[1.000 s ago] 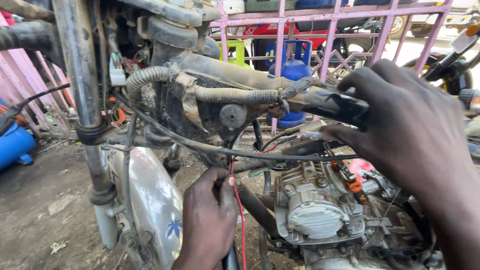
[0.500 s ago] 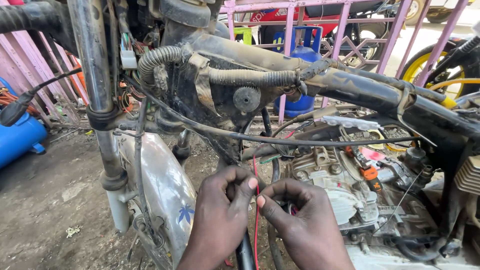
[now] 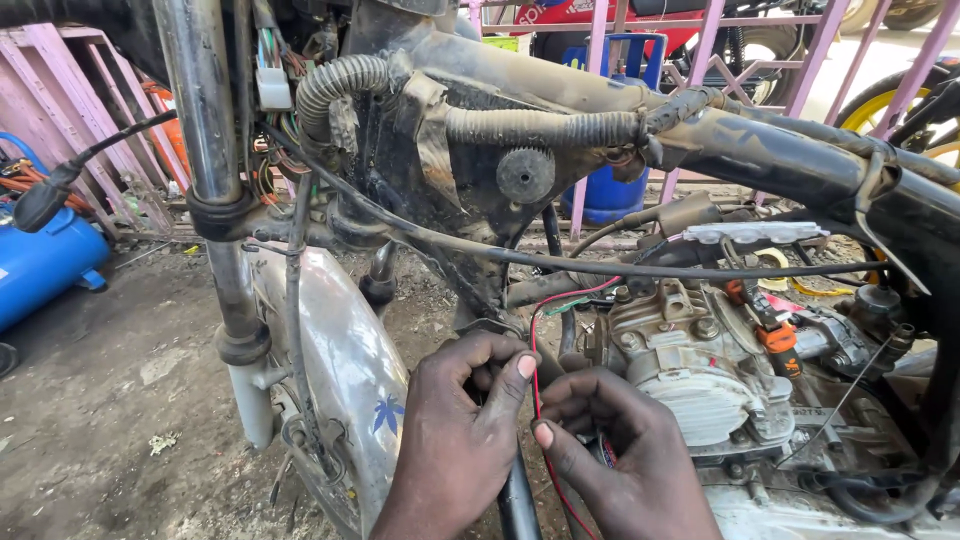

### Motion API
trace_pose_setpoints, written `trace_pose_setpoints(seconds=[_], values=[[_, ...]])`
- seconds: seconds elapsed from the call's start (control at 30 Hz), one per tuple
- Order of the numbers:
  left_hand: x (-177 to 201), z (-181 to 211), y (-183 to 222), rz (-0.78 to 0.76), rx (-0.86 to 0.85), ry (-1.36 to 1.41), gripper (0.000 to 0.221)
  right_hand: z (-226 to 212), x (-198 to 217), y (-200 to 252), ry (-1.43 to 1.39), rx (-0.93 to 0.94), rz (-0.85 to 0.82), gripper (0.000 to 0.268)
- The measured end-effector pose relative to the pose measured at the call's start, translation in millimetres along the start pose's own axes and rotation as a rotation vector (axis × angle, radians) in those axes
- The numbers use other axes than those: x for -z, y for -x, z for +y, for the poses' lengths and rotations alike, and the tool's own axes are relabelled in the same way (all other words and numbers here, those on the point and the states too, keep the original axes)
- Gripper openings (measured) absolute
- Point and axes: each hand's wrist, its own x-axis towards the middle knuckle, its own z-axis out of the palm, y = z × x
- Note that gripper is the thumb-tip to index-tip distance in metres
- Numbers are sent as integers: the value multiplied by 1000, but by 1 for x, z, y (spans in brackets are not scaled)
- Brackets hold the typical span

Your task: Stripping wire insulation, twisting wire ends together, and securing the connection with electrical tape on a motorcycle.

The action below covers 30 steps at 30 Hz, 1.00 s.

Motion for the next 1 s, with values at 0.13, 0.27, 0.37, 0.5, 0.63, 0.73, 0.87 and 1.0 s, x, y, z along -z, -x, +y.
trace_pose_setpoints(seconds=[0.13,0.27,0.37,0.5,0.63,0.73,0.87,1.0], values=[[1,3,0,-27,-44,-61,13,-4,-1,-7,4,-156,97,12],[-2,8,1,-38,80,-65,8,-21,-1,-11,108,-135,155,8],[-2,8,0,-36,60,-116,6,-30,-1,-17,151,-40,141,5],[-2,10,3,-37,20,-68,7,-38,2,-19,255,8,141,6],[2,17,2,-106,49,-46,10,-42,13,-22,242,-6,37,6],[3,15,2,-169,6,-50,7,-41,22,-26,257,-8,-69,13],[7,22,6,-191,-16,-148,7,-36,23,-26,279,49,-142,17],[8,16,6,-175,-178,-234,3,-34,17,-26,356,60,-150,18]])
